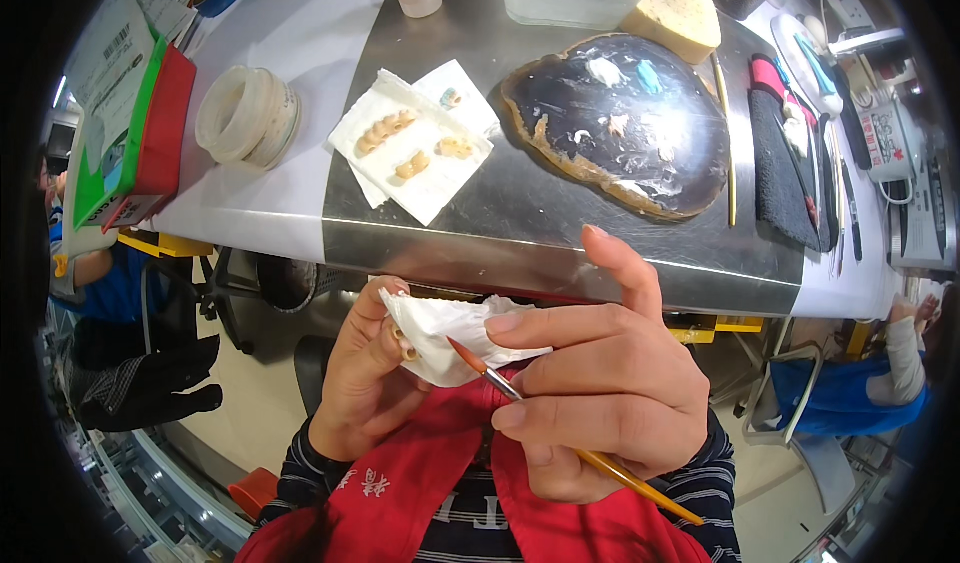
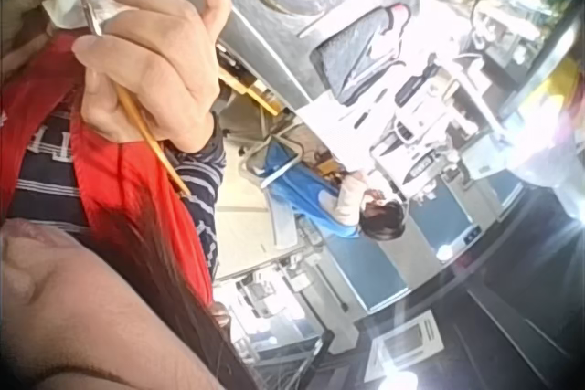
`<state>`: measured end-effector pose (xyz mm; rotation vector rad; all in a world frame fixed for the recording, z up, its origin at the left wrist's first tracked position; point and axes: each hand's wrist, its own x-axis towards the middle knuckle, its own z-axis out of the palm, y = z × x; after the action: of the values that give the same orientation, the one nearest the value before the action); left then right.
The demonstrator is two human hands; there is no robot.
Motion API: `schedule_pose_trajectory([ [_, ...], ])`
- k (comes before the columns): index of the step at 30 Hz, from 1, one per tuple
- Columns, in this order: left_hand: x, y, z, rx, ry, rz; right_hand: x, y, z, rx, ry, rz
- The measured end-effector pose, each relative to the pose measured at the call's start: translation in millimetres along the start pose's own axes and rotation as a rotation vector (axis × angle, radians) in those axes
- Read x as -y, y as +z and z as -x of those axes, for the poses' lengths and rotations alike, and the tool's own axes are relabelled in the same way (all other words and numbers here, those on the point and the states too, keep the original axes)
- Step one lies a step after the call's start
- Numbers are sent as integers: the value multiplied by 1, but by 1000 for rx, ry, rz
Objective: The recorder uses a brush to apply glaze or paint to dental crown prosthetics at a laboratory station.
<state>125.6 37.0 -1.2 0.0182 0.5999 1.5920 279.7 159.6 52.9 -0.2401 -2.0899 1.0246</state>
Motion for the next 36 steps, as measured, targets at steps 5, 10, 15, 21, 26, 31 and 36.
schedule_pose_trajectory([
  [5, 0, 0, -1, 0, 38, -11, 0, 2, 1, -3, -1, 8],
  [10, 0, 0, 0, -11, 37, -17, -1, 3, 2, -28, -9, 8],
  [15, 0, -2, 0, 36, 51, -29, 0, 3, 0, -10, -11, 8],
  [21, 0, 1, 1, 26, 36, -41, 1, 5, 0, -65, 14, -12],
  [26, -2, 5, 1, 15, 10, -43, 2, -5, -6, 45, 94, -98],
  [31, -2, 11, 2, 4, -2, -117, -3, 2, -10, 296, 42, 23],
  [36, -1, 18, 5, -14, -31, -140, -8, 14, -9, 170, 0, 29],
])
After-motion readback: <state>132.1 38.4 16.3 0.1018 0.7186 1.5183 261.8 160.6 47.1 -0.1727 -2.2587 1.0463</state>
